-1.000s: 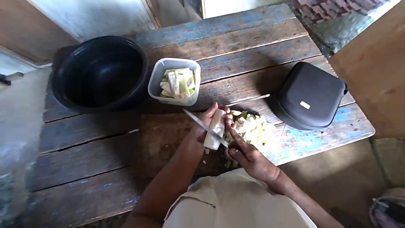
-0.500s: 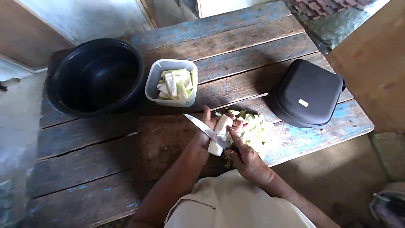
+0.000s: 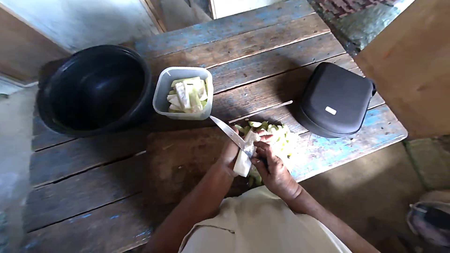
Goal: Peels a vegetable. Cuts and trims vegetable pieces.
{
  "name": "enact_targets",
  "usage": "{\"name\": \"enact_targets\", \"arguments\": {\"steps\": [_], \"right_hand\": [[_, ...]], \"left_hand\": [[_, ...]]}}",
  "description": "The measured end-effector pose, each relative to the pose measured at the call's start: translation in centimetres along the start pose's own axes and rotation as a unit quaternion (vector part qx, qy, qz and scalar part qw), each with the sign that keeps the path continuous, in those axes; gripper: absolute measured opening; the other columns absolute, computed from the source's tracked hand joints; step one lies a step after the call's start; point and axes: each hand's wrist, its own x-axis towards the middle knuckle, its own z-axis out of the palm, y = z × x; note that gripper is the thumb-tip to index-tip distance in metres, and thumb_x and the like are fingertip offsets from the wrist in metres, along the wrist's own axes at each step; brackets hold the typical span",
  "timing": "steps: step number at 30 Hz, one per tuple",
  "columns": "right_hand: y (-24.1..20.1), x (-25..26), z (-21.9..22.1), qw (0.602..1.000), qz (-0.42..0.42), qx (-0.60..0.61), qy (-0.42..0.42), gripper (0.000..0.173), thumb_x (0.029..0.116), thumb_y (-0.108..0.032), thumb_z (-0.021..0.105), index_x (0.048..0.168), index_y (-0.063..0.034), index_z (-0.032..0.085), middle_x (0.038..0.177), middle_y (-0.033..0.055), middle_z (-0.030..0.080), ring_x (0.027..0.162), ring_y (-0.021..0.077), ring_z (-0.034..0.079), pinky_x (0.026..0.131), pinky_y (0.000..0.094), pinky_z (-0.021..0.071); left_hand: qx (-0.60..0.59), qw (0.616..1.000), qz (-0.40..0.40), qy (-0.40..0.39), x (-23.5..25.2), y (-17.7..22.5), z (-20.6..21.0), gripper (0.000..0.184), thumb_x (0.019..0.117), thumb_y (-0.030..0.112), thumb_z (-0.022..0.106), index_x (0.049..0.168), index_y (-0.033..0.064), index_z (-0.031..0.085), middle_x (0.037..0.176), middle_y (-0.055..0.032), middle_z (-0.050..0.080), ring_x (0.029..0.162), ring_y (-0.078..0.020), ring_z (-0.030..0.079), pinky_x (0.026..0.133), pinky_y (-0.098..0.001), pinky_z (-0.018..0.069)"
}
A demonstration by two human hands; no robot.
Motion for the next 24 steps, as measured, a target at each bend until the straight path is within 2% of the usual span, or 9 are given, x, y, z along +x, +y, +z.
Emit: {"name": "enact_targets", "arguments": {"steps": [1,3,5,7,10,13,17,22,24], "right_hand": [[-0.1,-0.1,-0.3,1.000,0.005,0.000,-0.004,0.042,0.1027,-0.022,0.054,0.137,0.0013,0.054,0.099,0.0121,0.072,0.085,0.0185,0.070,0.079,0.0384,0.0585],[0.0,0.0,-0.7,1.000,0.011,-0.004,-0.007,0.043,0.1037,-0.025,0.054,0.139,0.0002,0.054,0.093,0.0103,0.071,0.080,0.0176,0.069,0.076,0.0383,0.0581],[0.2,0.1,-0.7,1.000,0.009,-0.007,-0.013,0.045,0.1039,-0.025,0.053,0.140,0.0004,0.054,0.089,0.0106,0.069,0.076,0.0186,0.067,0.073,0.0387,0.0572],[0.1,0.0,-0.4,1.000,0.005,-0.011,-0.021,0.043,0.1032,-0.022,0.054,0.140,-0.0002,0.054,0.091,0.0114,0.070,0.077,0.0191,0.068,0.075,0.0378,0.0577],[-0.1,0.3,-0.2,0.999,0.011,-0.031,-0.013,0.053,0.1012,-0.025,0.057,0.147,0.0009,0.048,0.092,0.0138,0.070,0.078,0.0235,0.069,0.076,0.0426,0.0581],[-0.7,0.6,-0.8,0.997,0.042,-0.045,-0.040,0.072,0.1018,-0.029,0.057,0.160,-0.0005,0.025,0.092,0.0123,0.070,0.079,0.0227,0.068,0.078,0.0425,0.0572],[-0.9,0.7,-1.3,0.992,0.075,-0.060,-0.080,0.066,0.1029,-0.030,0.052,0.159,-0.0018,0.031,0.093,0.0148,0.069,0.080,0.0265,0.067,0.080,0.0458,0.0552],[0.0,1.0,-1.0,0.997,0.076,-0.016,-0.028,0.053,0.1006,-0.023,0.056,0.147,0.0015,0.048,0.090,0.0142,0.070,0.078,0.0230,0.068,0.078,0.0420,0.0567],[0.1,1.2,-1.2,0.996,0.086,0.007,-0.034,0.049,0.1001,-0.022,0.057,0.143,0.0012,0.049,0.089,0.0111,0.069,0.077,0.0170,0.066,0.077,0.0351,0.0562]], "left_hand": [[-0.018,1.000,-0.001,-0.004,-0.3,-0.1,-0.5,0.083,0.1048,0.056,-0.002,0.138,0.0036,0.053,0.125,-0.0161,0.067,0.110,-0.0232,0.068,0.090,-0.0346,0.0564],[-0.013,0.999,0.021,0.045,-1.6,0.0,-0.5,0.052,0.1081,0.029,0.015,0.128,0.0068,0.057,0.107,-0.0119,0.071,0.094,-0.0197,0.071,0.082,-0.0346,0.0597],[0.061,0.997,0.046,0.031,-2.6,0.3,-1.2,0.038,0.0964,0.004,0.030,0.125,0.0067,0.055,0.100,-0.0062,0.071,0.091,-0.0136,0.070,0.083,-0.0314,0.0596],[0.181,0.980,0.066,0.055,-3.2,0.5,-0.9,0.036,0.0899,-0.008,0.045,0.122,0.0022,0.057,0.097,-0.0027,0.071,0.088,-0.0087,0.069,0.082,-0.0267,0.0591],[0.332,0.940,0.075,0.036,-3.5,1.2,-0.7,0.028,0.0973,-0.005,0.051,0.125,-0.0003,0.056,0.103,-0.0009,0.069,0.095,-0.0056,0.067,0.089,-0.0251,0.0566],[0.355,0.933,0.062,0.014,-3.7,1.7,-1.3,0.021,0.0993,-0.001,0.047,0.117,0.0014,0.058,0.098,0.0003,0.069,0.089,-0.0061,0.067,0.084,-0.0256,0.0578],[0.358,0.933,0.016,0.025,-3.8,1.6,-0.9,0.018,0.1002,-0.001,0.044,0.109,0.0031,0.059,0.090,0.0013,0.067,0.079,-0.0058,0.066,0.076,-0.0241,0.0577],[0.399,0.917,0.009,0.010,-3.5,0.0,-0.7,0.032,0.1017,0.007,0.046,0.132,0.0002,0.050,0.107,-0.0017,0.064,0.093,-0.0048,0.064,0.085,-0.0239,0.0556],[0.377,0.926,0.015,0.016,-3.4,-0.3,-1.0,0.033,0.1004,0.006,0.046,0.133,-0.0001,0.051,0.106,-0.0023,0.065,0.091,-0.0065,0.065,0.083,-0.0252,0.0564]]}}
